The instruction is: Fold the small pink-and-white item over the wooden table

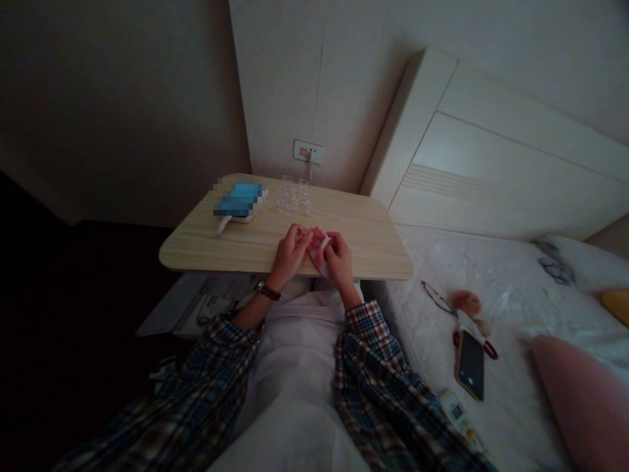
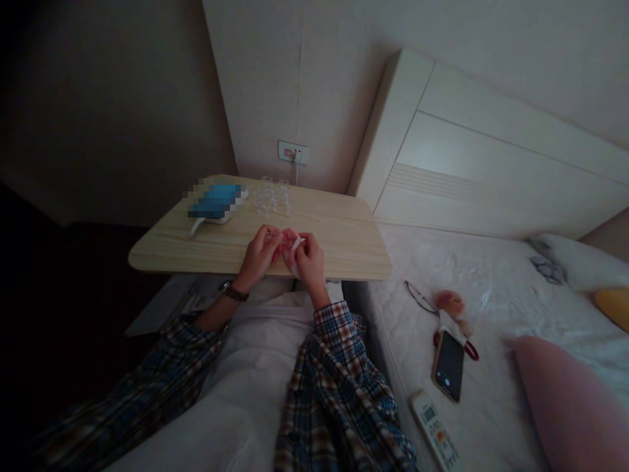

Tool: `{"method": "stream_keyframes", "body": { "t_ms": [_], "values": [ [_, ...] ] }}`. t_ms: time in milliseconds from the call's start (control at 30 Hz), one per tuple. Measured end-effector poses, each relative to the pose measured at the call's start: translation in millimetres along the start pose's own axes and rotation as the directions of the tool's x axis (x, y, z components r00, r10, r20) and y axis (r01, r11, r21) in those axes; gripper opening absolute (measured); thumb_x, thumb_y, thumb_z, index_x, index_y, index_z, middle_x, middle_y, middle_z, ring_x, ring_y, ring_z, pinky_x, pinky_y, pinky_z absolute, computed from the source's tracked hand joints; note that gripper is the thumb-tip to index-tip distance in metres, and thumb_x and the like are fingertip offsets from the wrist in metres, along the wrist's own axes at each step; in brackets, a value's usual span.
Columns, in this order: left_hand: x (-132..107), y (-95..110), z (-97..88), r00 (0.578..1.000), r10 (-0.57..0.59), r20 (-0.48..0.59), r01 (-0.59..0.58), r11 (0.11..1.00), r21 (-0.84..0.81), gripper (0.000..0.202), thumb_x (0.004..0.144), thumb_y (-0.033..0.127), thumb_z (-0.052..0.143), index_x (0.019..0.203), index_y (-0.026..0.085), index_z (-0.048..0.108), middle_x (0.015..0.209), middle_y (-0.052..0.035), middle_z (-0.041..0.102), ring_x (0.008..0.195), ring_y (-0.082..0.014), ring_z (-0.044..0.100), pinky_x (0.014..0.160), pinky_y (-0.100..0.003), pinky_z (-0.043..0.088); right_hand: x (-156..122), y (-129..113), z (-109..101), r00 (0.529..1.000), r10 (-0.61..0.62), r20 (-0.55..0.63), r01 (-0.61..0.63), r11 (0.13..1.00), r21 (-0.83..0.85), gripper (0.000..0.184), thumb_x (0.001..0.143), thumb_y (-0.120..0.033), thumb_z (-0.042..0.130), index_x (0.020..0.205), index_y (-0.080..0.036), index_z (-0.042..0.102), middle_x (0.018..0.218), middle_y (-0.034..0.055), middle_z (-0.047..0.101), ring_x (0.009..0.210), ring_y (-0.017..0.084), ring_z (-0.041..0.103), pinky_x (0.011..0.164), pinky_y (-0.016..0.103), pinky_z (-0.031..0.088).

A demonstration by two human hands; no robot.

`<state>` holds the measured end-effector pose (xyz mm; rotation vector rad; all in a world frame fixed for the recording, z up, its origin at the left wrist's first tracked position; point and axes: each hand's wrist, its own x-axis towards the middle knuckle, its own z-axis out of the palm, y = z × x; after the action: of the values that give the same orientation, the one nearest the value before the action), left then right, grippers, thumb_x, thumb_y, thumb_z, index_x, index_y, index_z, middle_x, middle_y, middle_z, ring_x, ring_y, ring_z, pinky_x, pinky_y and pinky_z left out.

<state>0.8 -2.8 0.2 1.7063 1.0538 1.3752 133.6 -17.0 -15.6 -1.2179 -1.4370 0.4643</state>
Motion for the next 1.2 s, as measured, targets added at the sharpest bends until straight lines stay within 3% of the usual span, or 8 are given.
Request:
{"method": "stream_keyframes", "body": {
  "t_ms": [1000,1200],
  "values": [
    [-0.3,1.6,-0.6,1.0,0.007,-0.022,-0.006,0.999,0.036,0.03,0.084,0.047,0.043,0.089,0.018,0.047,0.061,0.0038,0.05,0.047,-0.005,0.044,0.046,-0.016,0.033,-0.8,-4.6,-0.9,1.0,0.017,0.0,-0.017,0.999,-0.034,0.026,0.079,-0.02,0.038,0.097,-0.017,0.055,0.072,-0.001,0.053,0.068,0.012,0.048,0.066,0.023,0.037],
    [0.2,0.8,0.0,1.0,0.002,-0.025,-0.001,0.999,0.046,0.03,0.084,0.047,0.043,0.09,0.019,0.046,0.068,0.0031,0.054,0.05,-0.0046,0.046,0.048,-0.015,0.034,-0.7,-4.5,-0.8,1.0,0.01,0.006,-0.01,0.999,-0.03,0.025,0.079,-0.02,0.038,0.097,-0.017,0.055,0.071,-0.0012,0.053,0.067,0.012,0.048,0.064,0.023,0.037]
  ]
}}
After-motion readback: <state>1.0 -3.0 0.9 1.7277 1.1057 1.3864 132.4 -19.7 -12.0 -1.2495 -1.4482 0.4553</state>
